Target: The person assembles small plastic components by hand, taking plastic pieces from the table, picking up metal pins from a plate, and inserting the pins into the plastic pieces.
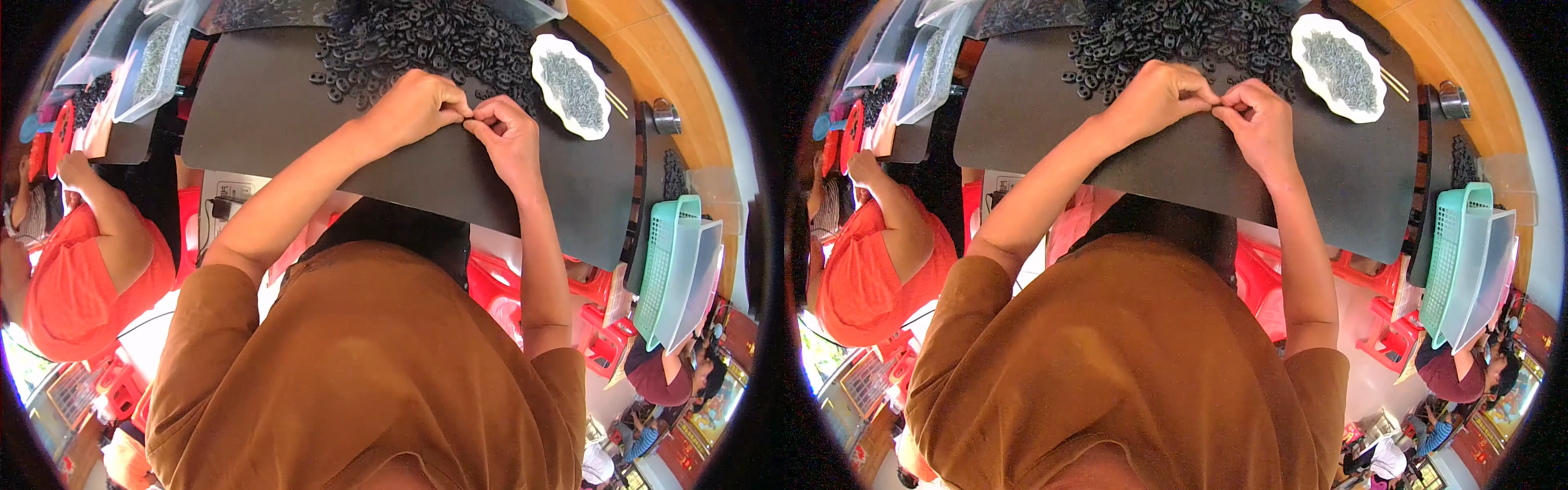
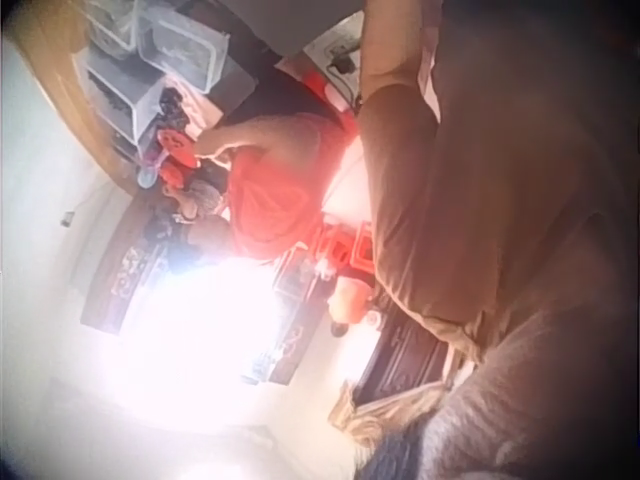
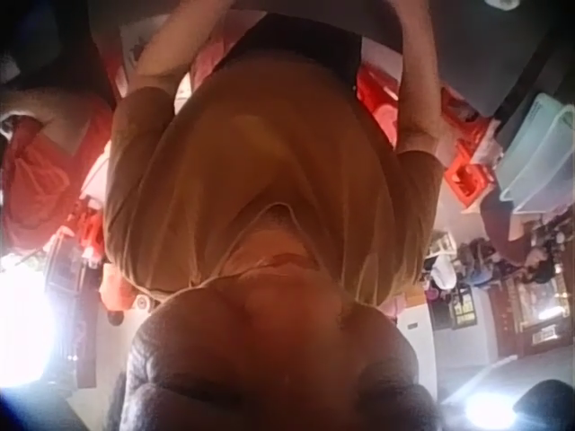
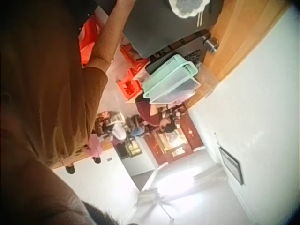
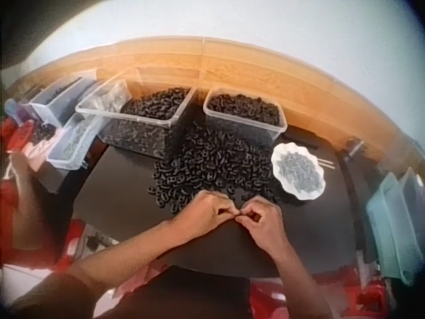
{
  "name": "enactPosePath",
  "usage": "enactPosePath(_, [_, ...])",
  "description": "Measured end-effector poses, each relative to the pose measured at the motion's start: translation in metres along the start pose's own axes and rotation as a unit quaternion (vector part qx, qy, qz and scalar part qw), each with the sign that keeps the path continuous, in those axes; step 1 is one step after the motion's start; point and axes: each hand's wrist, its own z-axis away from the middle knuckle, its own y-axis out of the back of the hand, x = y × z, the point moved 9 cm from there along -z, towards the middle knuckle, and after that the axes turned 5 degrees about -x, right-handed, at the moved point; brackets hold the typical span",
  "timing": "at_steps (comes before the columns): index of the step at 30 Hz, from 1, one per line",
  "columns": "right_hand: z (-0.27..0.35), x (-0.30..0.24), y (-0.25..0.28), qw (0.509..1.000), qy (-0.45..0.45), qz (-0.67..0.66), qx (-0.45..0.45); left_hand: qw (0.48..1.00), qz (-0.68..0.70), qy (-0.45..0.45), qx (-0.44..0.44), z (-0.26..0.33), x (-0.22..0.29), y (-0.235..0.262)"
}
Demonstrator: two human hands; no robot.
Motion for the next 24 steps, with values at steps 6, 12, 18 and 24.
enactPosePath(6, [-0.027, 0.010, 0.034, 0.985, -0.098, -0.143, -0.007, 0.985, 0.125, 0.050, 0.104, 0.002, -0.003, 0.038])
enactPosePath(12, [-0.157, 0.022, 0.103, 0.964, -0.024, -0.263, 0.006, 0.995, -0.005, -0.027, 0.091, 0.002, -0.002, 0.038])
enactPosePath(18, [-0.174, 0.017, 0.114, 0.986, -0.008, -0.075, 0.151, 0.992, -0.111, -0.031, 0.047, 0.001, 0.001, 0.025])
enactPosePath(24, [-0.106, 0.054, 0.146, 0.982, -0.020, 0.169, 0.077, 0.987, -0.160, -0.024, 0.009, -0.008, 0.010, 0.012])
